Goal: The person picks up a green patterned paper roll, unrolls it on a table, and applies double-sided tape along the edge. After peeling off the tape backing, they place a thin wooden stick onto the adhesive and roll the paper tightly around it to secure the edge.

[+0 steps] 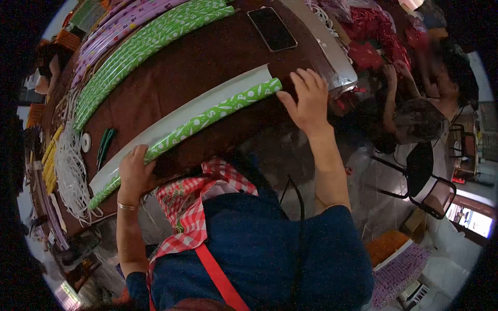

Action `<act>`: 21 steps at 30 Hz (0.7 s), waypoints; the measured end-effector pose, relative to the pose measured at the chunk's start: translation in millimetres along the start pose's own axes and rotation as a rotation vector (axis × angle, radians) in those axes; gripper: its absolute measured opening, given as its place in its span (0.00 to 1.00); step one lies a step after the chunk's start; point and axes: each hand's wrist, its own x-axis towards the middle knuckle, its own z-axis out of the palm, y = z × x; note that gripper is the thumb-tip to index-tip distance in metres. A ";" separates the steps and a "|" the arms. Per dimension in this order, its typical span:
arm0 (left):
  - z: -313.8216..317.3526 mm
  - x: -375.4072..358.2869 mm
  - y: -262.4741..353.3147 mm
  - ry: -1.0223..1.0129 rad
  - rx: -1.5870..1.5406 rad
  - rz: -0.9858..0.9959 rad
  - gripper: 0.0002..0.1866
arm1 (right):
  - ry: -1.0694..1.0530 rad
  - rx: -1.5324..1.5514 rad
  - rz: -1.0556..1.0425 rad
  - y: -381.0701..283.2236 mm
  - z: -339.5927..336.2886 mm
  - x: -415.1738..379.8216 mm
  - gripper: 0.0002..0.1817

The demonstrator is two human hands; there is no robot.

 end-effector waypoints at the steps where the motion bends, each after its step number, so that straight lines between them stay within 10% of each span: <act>1: 1.0 1.3 0.4 0.004 0.001 -0.017 0.19 | 0.068 0.022 0.007 0.6 -3.4 7.2 0.32; 10: -3.4 10.4 18.4 0.137 0.077 0.078 0.19 | -0.654 0.170 -0.413 -70.2 8.1 67.5 0.22; 21: -24.8 -4.6 -29.7 -0.202 -0.165 -0.114 0.16 | -0.423 0.041 -0.563 -58.1 12.1 65.8 0.23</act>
